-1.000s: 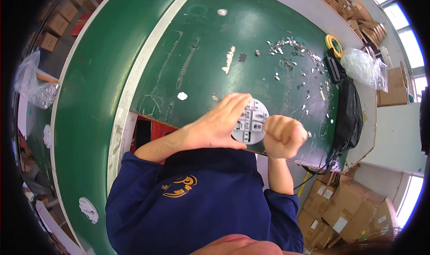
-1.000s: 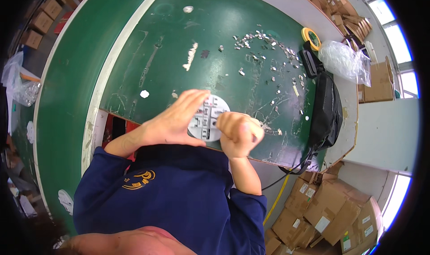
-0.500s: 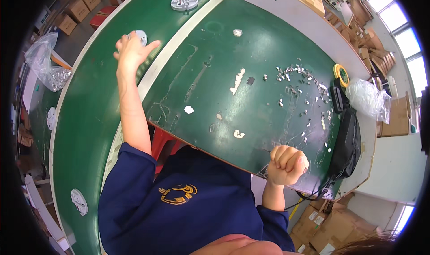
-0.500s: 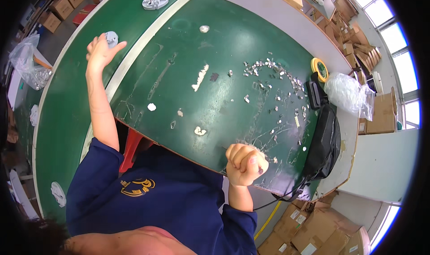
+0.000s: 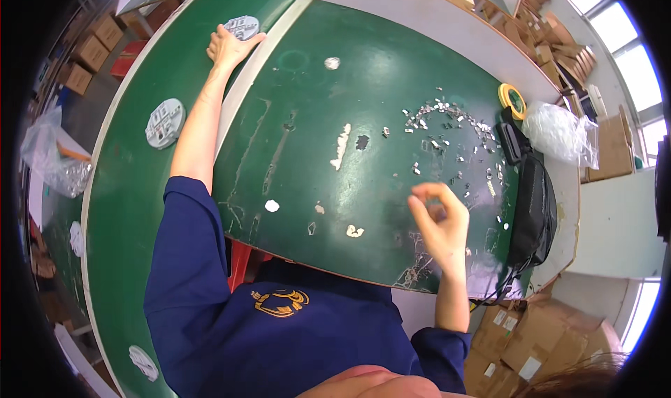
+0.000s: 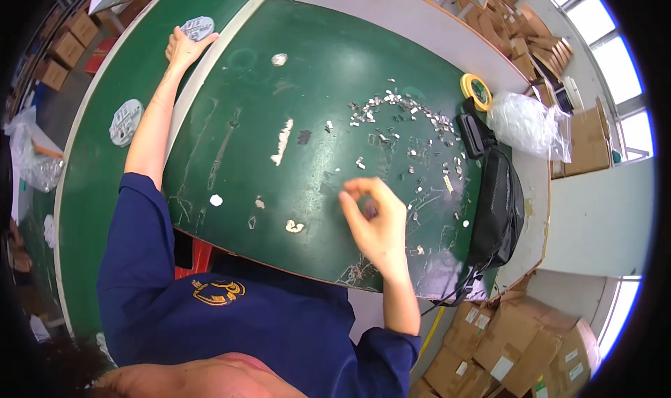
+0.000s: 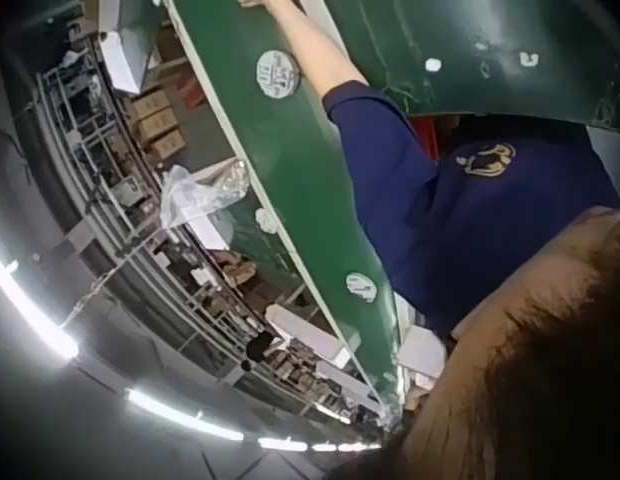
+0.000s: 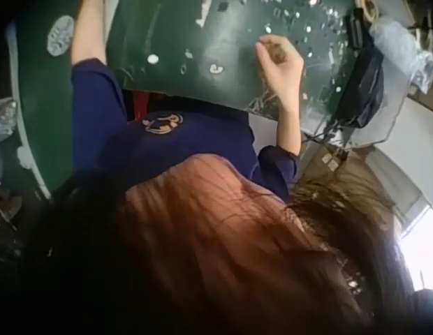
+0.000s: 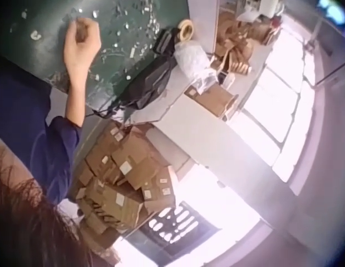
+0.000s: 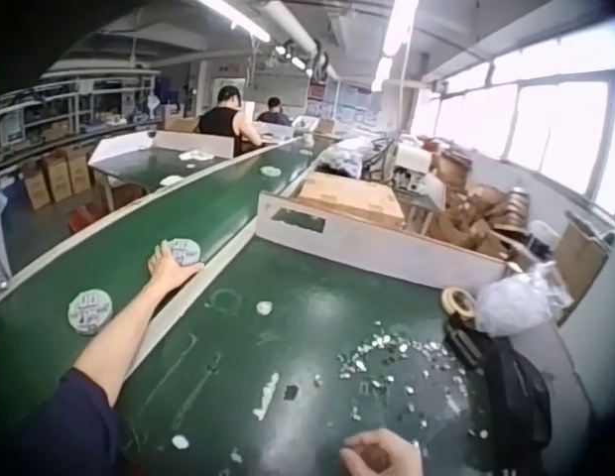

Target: Assembling small mechanical components onto a circular base using manual tools at a factory workbench.

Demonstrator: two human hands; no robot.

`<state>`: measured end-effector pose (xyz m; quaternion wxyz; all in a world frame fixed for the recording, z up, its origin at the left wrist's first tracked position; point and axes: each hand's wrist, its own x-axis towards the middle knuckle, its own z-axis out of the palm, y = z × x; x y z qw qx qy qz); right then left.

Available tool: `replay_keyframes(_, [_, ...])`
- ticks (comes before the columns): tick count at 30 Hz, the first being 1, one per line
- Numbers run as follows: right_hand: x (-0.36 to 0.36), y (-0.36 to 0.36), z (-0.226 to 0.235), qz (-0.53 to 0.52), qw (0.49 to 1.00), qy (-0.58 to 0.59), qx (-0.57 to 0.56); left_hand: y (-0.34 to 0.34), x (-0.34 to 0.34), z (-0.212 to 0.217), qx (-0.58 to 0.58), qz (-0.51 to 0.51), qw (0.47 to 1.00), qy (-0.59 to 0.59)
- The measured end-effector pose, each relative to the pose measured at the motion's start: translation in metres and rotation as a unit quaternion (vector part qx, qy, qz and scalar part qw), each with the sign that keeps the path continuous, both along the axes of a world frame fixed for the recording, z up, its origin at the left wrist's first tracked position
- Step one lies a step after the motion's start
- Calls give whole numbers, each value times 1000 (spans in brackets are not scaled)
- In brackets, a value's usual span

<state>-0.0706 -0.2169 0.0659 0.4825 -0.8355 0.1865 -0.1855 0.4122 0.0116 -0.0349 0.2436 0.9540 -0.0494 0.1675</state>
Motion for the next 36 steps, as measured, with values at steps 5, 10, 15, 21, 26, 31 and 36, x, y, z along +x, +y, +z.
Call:
replay_keyframes(5, [61,-35,-37,76,981,-20,-177,-5,10,-7,-35,20,999,-25])
replay_keyframes(10, [102,-33,-59,23,966,54,-251,-16,-16,16,-113,-18,991,-63])
replay_keyframes(15, [96,-31,-59,24,959,28,-281,-33,-87,63,-191,-194,959,-73])
replay_keyframes(21, [49,-40,-29,1,992,47,-116,-44,-223,80,-151,-543,824,48])
replay_keyframes(26, [10,-28,-11,-36,997,-15,74,-48,-311,62,-79,-712,691,90])
replay_keyframes(31, [-23,-4,1,-73,977,-31,197,-56,-338,52,-79,-755,630,166])
replay_keyframes(36, [-46,5,-10,-39,979,27,198,-61,-357,61,-1,-767,629,125])
